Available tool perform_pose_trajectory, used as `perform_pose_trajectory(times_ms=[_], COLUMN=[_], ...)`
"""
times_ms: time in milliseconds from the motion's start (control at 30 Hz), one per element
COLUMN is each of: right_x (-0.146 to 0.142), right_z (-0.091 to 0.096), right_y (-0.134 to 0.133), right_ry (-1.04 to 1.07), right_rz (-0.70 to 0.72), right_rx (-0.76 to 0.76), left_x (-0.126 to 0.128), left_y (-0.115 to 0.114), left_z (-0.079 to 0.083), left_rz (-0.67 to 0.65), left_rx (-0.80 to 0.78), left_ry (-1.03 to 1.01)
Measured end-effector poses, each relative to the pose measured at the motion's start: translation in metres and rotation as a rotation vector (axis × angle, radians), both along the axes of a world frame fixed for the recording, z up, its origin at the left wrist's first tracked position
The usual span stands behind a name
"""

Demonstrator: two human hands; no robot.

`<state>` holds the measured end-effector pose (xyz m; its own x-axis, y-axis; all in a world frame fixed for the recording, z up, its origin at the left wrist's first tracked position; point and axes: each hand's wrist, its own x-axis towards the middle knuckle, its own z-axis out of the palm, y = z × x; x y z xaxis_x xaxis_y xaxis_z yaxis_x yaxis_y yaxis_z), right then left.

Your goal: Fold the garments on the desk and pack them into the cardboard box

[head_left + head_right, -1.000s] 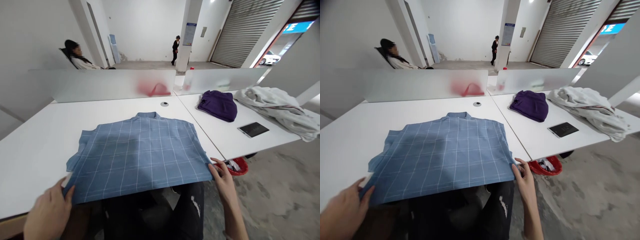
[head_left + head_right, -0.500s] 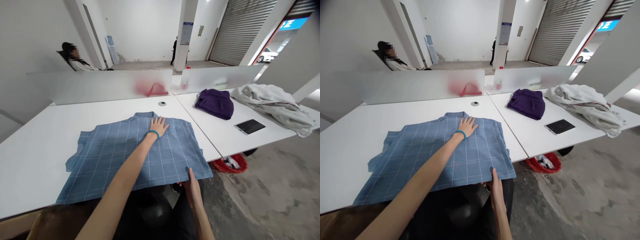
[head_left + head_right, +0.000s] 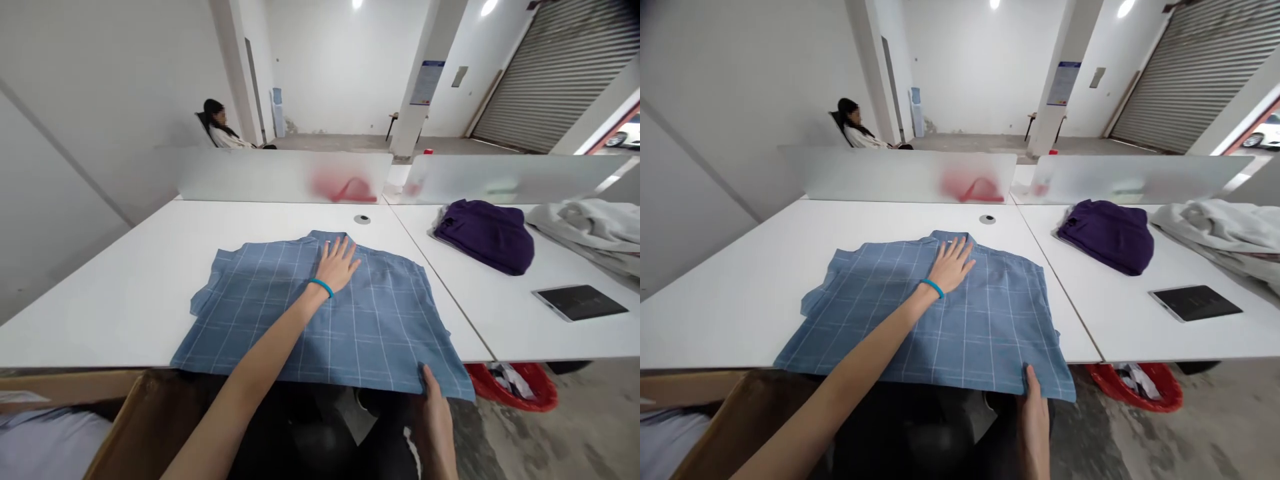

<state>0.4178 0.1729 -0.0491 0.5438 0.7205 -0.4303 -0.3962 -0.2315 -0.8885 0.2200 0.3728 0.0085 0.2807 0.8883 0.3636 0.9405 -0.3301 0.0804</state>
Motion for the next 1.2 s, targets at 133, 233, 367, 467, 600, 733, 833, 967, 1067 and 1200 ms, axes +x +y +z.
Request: perform_pose_trajectory(times_ms=[133, 233, 367, 467, 600, 733, 833, 967, 1067, 1200], right_x=[-0.003, -0.002, -0.003, -0.011, -0.028, -0.041, -0.051, -0.085, -0.136, -0.225], right_z=[0.004, 0.007, 0.011, 0.018, 0.032, 0.044, 0.058, 0.093, 0.120, 0.116], right_y=[0.005, 0.010, 0.016, 0.023, 0.036, 0.049, 0.060, 0.083, 0.096, 0.081], right_ry=[0.107, 0.149, 0.162, 0.194, 0.164, 0.070, -0.002, -0.052, -0.229, -0.780], right_rz=[-0.042, -0.125, -0.191, -0.281, -0.451, -0.513, -0.436, -0.175, 0.084, 0.574], right_rx=[0.086, 0.118, 0.186, 0.189, 0.196, 0.237, 0.321, 0.450, 0.537, 0.784], left_x=[-0.071, -0.118, -0.136, -0.130, -0.123, -0.122, -0.126, -0.159, -0.200, -0.239], left_y=[-0.005, -0.007, -0.015, -0.024, -0.031, -0.036, -0.057, -0.105, -0.139, -0.165], left_z=[-0.010, -0.025, -0.031, -0.031, -0.035, -0.028, -0.012, 0.004, 0.002, -0.008], left_rz=[0.201, 0.333, 0.338, 0.278, 0.184, 0.156, 0.104, 0.082, 0.178, 0.233], left_rx=[-0.090, -0.226, -0.260, -0.224, -0.281, -0.364, -0.414, -0.464, -0.455, -0.418], left_ry=[0.047, 0.043, 0.040, 0.012, -0.106, -0.253, -0.510, -1.161, -1.514, -1.985])
